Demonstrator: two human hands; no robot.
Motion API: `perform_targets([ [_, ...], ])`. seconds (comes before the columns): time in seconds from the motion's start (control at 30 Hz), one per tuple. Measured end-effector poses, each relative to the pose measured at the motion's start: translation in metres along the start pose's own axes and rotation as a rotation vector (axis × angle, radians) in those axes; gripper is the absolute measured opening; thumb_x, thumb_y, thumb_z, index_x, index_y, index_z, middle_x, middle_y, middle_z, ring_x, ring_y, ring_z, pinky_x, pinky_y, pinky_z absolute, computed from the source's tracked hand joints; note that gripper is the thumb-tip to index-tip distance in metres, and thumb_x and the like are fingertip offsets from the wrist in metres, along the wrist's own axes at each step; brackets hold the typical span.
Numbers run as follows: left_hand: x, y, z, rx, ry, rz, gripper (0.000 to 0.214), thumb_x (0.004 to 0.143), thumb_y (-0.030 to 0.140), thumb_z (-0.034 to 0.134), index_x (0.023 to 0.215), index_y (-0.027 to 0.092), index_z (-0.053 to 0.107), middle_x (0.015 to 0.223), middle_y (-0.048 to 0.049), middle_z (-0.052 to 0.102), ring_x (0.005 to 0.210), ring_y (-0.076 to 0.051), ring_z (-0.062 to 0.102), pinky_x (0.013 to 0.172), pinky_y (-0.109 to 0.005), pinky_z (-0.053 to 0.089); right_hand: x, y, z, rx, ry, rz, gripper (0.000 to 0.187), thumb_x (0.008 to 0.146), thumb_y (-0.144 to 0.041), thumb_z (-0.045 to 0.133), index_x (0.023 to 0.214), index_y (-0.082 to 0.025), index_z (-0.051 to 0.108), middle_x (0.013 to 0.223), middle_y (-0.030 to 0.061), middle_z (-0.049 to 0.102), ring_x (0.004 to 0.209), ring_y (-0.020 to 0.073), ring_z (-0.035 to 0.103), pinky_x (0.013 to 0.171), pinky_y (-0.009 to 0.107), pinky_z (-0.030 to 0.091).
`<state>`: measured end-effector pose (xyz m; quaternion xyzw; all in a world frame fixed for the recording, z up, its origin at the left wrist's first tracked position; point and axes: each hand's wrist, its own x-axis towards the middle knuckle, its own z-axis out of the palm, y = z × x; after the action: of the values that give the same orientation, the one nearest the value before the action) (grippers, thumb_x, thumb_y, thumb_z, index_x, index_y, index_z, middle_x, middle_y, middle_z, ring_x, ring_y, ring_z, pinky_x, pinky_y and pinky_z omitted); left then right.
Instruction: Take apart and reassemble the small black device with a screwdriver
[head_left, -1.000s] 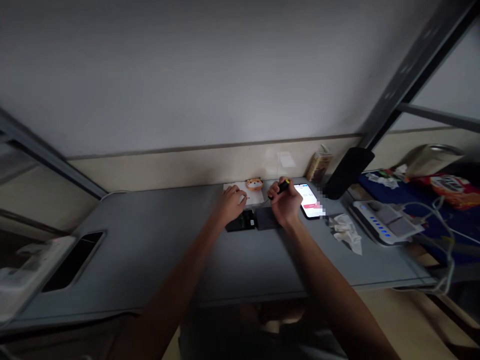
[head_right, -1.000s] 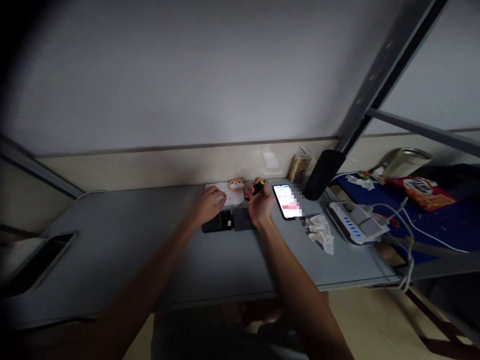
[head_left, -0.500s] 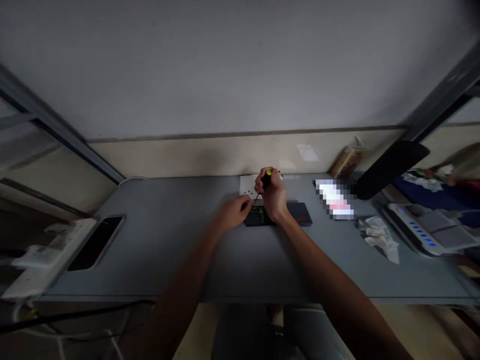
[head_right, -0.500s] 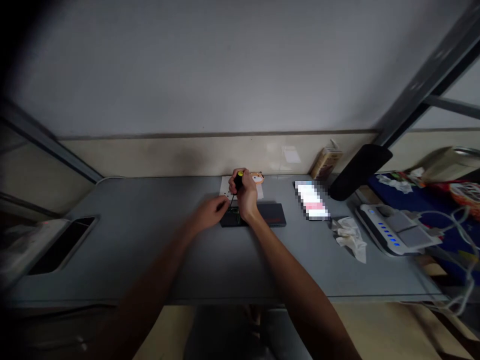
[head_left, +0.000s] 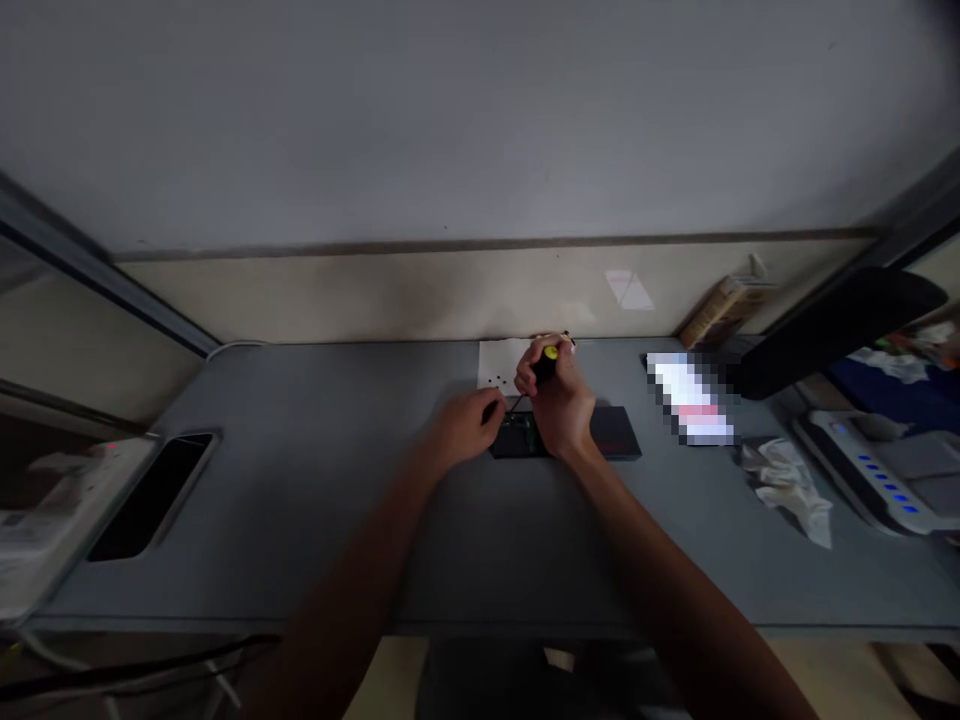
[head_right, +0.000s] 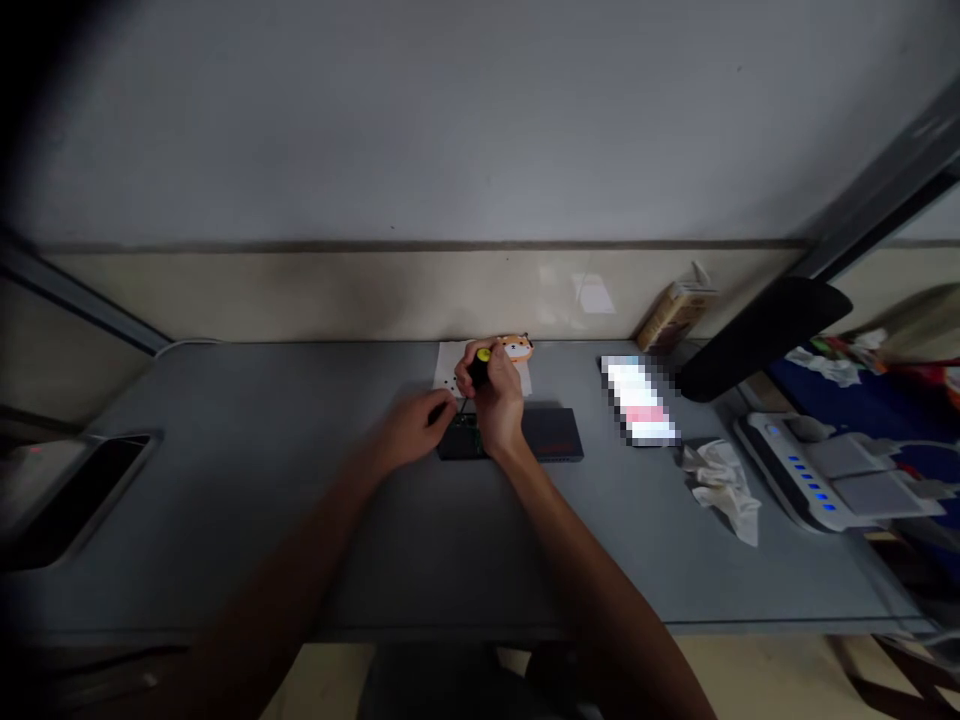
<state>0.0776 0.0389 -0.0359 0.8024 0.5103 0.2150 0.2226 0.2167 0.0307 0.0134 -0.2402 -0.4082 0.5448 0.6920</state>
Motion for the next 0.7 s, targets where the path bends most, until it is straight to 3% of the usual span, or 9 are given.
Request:
perform_targets([
  [0.33, 0.001, -0.002, 0.002, 0.022, -0.004, 0.019, 0.022, 0.098, 0.025, 0.047, 0.084, 0.022, 0.063, 0.080, -0.0021, 0.068, 0.074, -0.018, 0.061, 0.071, -0.028, 0.044, 0.000, -0.001, -0.005, -0.031, 0.052, 0.019, 0.046, 0.093, -0.067, 0.055, 0.073, -0.026, 0.051, 0.065, -0.0030, 0.038, 0.054, 0.0135, 0.034, 0.050, 0.029, 0.033],
  [0.53, 0.001, -0.002, 0.002, 0.013, -0.001, 0.002, 0.019, 0.097, 0.024, 0.048, 0.086, 0.022, 0.064, 0.085, -0.0030, 0.070, 0.078, -0.018, 0.063, 0.074, -0.028, 0.045, 0.001, 0.000, -0.008, 0.014, 0.007, 0.016, 0.044, 0.098, -0.062, 0.051, 0.074, -0.025, 0.052, 0.065, -0.0030, 0.037, 0.054, 0.0127, 0.034, 0.050, 0.028, 0.034],
  [0.7, 0.001, -0.003, 0.002, 0.013, -0.009, 0.004, 0.020, 0.097, 0.023, 0.049, 0.088, 0.021, 0.066, 0.086, -0.0032, 0.071, 0.078, -0.018, 0.063, 0.078, -0.028, 0.047, 0.004, 0.001, -0.012, 0.027, 0.079, 0.037, 0.043, 0.101, -0.058, 0.047, 0.074, -0.025, 0.048, 0.067, -0.0027, 0.036, 0.055, 0.0132, 0.034, 0.051, 0.028, 0.034],
])
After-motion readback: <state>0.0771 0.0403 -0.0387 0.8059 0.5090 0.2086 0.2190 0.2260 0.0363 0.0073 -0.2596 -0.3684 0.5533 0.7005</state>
